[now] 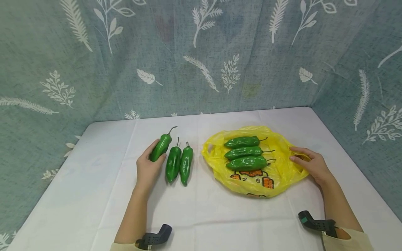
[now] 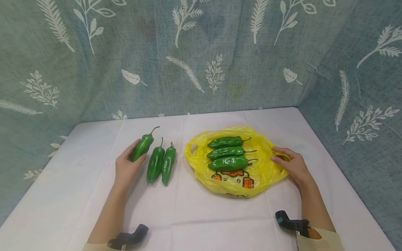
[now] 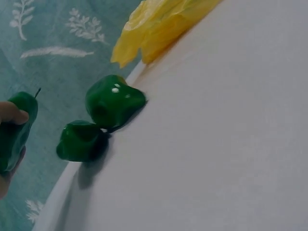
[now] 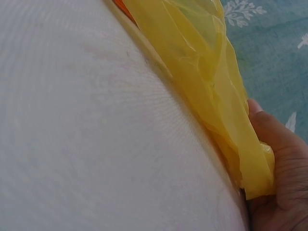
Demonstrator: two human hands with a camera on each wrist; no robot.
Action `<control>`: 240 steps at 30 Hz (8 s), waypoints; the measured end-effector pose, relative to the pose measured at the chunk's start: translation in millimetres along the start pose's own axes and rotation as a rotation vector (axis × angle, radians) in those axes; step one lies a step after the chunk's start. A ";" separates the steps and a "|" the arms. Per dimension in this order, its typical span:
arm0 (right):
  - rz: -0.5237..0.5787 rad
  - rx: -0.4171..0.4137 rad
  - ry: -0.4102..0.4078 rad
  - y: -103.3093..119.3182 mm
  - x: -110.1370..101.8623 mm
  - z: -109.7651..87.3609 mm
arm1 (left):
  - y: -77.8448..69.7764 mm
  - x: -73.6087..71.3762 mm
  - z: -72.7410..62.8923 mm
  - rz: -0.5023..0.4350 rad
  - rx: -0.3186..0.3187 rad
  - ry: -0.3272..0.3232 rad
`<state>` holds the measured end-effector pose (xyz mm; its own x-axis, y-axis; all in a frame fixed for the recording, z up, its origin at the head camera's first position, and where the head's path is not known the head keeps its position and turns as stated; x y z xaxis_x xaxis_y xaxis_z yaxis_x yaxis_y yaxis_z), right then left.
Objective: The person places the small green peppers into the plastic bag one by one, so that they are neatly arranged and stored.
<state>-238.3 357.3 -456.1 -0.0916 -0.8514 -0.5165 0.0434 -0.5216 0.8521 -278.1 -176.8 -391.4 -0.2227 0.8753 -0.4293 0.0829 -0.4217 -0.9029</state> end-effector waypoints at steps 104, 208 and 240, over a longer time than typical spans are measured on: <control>-0.006 0.012 0.004 -1.7 -1.0 -1.4 | -97.5 238.9 -93.5 0.151 0.456 0.805; -0.017 0.003 -0.013 0.8 -3.6 -3.4 | -32.9 52.9 -14.4 0.033 0.103 0.302; 0.016 -0.009 -0.021 1.0 -2.1 -1.5 | 17.3 57.5 -3.3 0.167 0.073 0.481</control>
<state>-236.6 358.6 -454.3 -0.1120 -0.8581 -0.5010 0.0537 -0.5087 0.8593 -286.2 -133.0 -431.8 0.2611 0.7975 -0.5439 0.0076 -0.5651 -0.8250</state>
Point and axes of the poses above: each hand's wrist, its own z-axis towards the middle knuckle, its own x-axis out of the palm, y = z × x, the point moved 9 cm from there along z, towards the middle knuckle, and after that the axes turned 10 degrees about -x, right-handed, at the moved point
